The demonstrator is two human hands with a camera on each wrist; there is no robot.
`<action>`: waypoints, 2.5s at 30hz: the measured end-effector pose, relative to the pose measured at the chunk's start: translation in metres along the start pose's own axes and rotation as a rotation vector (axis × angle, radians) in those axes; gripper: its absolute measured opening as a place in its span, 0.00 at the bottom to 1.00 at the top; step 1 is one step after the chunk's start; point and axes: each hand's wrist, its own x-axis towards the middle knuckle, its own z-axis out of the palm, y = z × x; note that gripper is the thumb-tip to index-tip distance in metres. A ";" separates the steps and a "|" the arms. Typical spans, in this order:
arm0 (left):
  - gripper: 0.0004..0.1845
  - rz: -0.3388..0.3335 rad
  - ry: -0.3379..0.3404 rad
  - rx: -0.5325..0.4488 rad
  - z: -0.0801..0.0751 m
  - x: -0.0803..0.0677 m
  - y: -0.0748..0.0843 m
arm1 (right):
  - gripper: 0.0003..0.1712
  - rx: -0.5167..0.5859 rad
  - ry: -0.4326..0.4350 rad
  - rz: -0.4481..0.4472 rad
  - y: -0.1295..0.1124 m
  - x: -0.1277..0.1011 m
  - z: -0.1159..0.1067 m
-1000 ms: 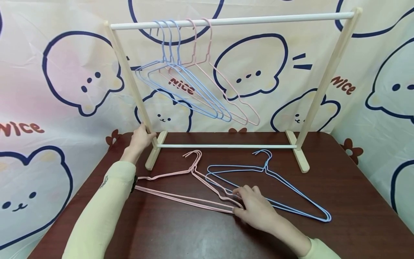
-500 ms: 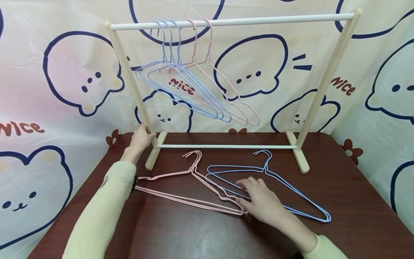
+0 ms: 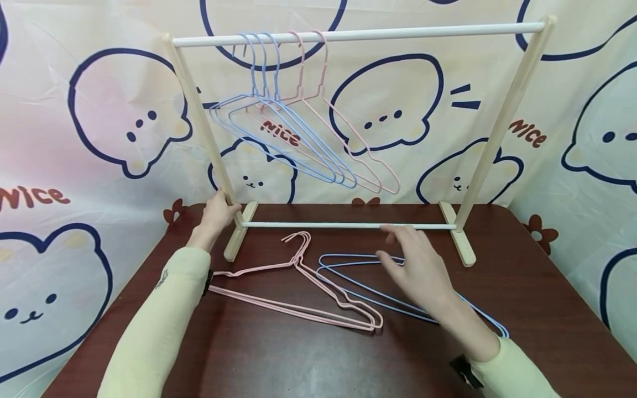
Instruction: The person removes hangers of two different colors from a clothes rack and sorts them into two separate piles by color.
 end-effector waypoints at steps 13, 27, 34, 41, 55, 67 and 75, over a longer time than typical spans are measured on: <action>0.28 -0.002 -0.005 -0.010 -0.001 -0.002 0.001 | 0.36 0.019 0.292 -0.019 0.003 0.035 -0.016; 0.26 -0.015 0.011 0.005 0.002 0.002 0.000 | 0.44 -0.018 0.226 0.053 0.014 0.066 -0.007; 0.26 -0.014 0.007 -0.001 0.002 0.003 -0.001 | 0.45 -0.072 0.159 0.074 0.018 0.081 -0.004; 0.27 -0.006 0.013 0.001 0.002 0.001 -0.001 | 0.43 -0.105 0.226 0.012 0.018 0.090 0.000; 0.28 -0.011 0.015 -0.007 0.002 0.002 -0.001 | 0.36 -0.104 0.289 -0.078 0.020 0.096 0.007; 0.26 -0.018 0.015 -0.017 0.004 0.004 -0.002 | 0.34 -0.083 0.380 -0.145 0.022 0.094 0.006; 0.27 -0.011 0.017 -0.015 0.004 0.003 -0.002 | 0.34 -0.054 0.432 -0.151 0.020 0.091 0.001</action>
